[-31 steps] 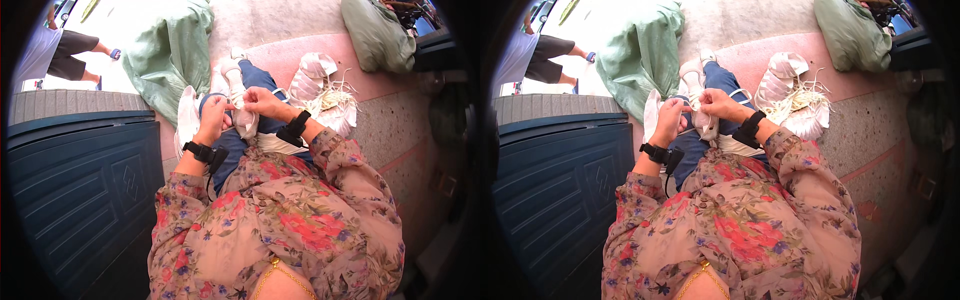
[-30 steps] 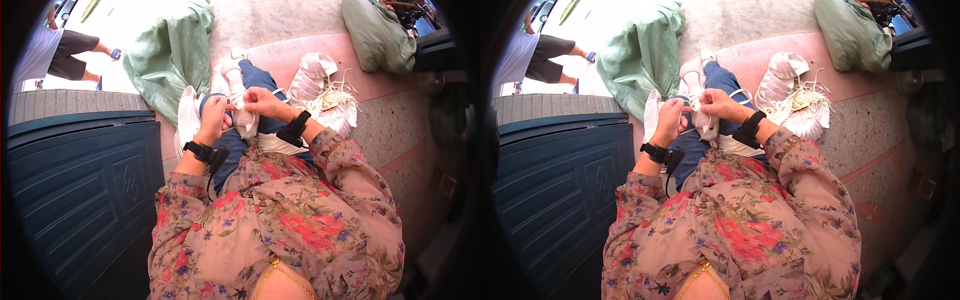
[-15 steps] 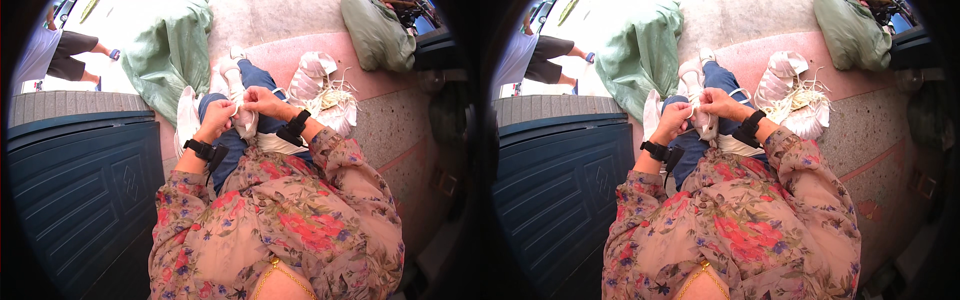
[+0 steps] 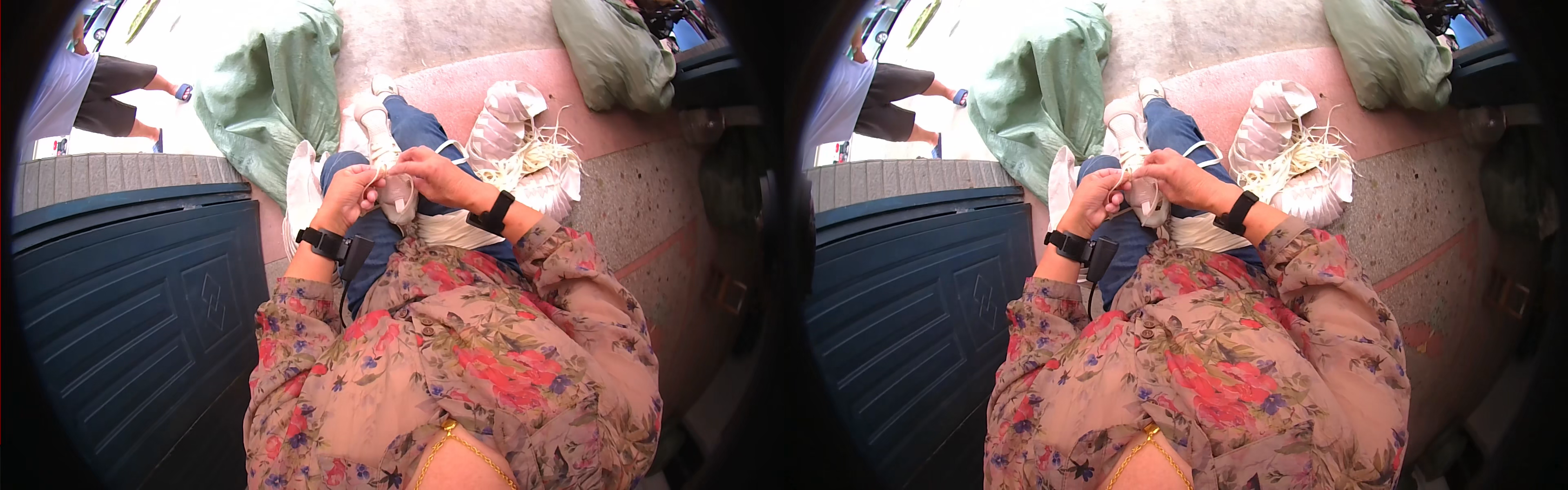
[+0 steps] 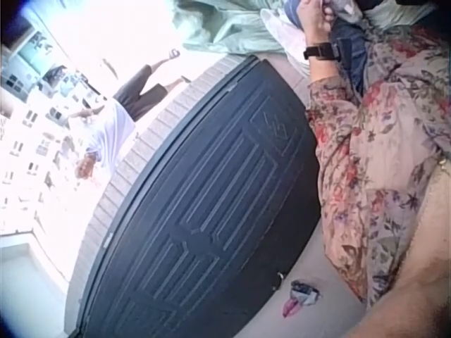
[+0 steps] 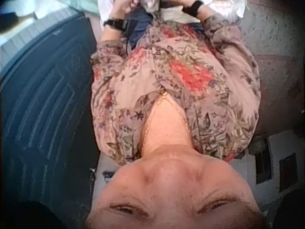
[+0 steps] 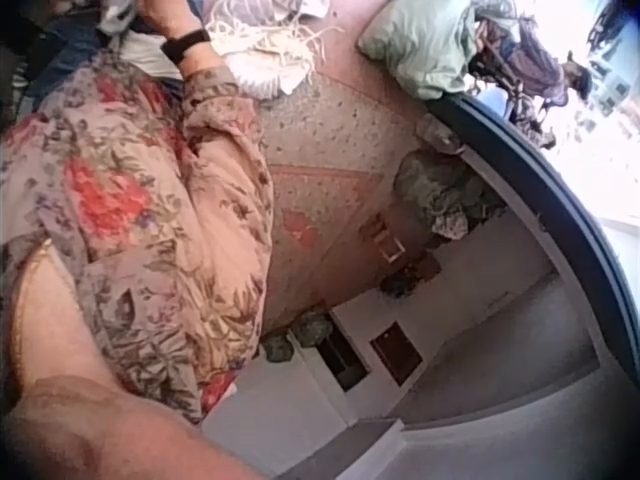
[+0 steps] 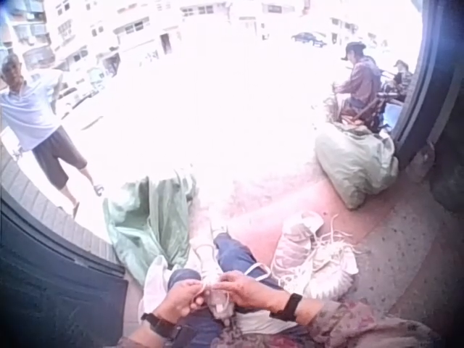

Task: The recorder is lacing a pair of white sneakers while sitting down.

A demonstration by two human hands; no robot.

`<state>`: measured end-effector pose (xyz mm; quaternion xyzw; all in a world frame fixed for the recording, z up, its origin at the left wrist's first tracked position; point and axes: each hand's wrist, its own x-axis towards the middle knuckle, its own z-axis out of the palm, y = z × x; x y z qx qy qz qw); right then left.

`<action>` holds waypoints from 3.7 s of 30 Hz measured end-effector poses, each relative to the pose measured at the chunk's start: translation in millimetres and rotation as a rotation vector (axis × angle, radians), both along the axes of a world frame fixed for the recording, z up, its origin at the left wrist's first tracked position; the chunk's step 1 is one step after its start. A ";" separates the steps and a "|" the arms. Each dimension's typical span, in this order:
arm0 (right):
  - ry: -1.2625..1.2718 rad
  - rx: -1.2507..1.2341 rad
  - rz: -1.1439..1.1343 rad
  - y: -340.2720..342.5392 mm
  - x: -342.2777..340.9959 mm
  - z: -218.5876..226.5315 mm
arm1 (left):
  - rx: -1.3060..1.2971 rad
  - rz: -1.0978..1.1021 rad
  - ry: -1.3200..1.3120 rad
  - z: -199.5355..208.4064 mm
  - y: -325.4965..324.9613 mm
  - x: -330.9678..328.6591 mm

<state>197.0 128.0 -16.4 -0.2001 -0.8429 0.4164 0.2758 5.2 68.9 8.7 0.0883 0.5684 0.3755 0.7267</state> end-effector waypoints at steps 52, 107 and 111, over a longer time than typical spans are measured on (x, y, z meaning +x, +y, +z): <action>-0.369 0.033 -0.243 -12.3 2.0 -9.4 | 1.106 -0.826 1.741 -11.8 -29.1 27.3; -0.337 -0.142 -0.287 -8.9 -0.5 -11.8 | 1.120 -0.604 1.690 -0.1 6.4 26.4; -0.330 -0.105 -0.296 -7.8 -5.0 -13.9 | 1.123 -0.570 1.709 -12.3 -13.3 11.0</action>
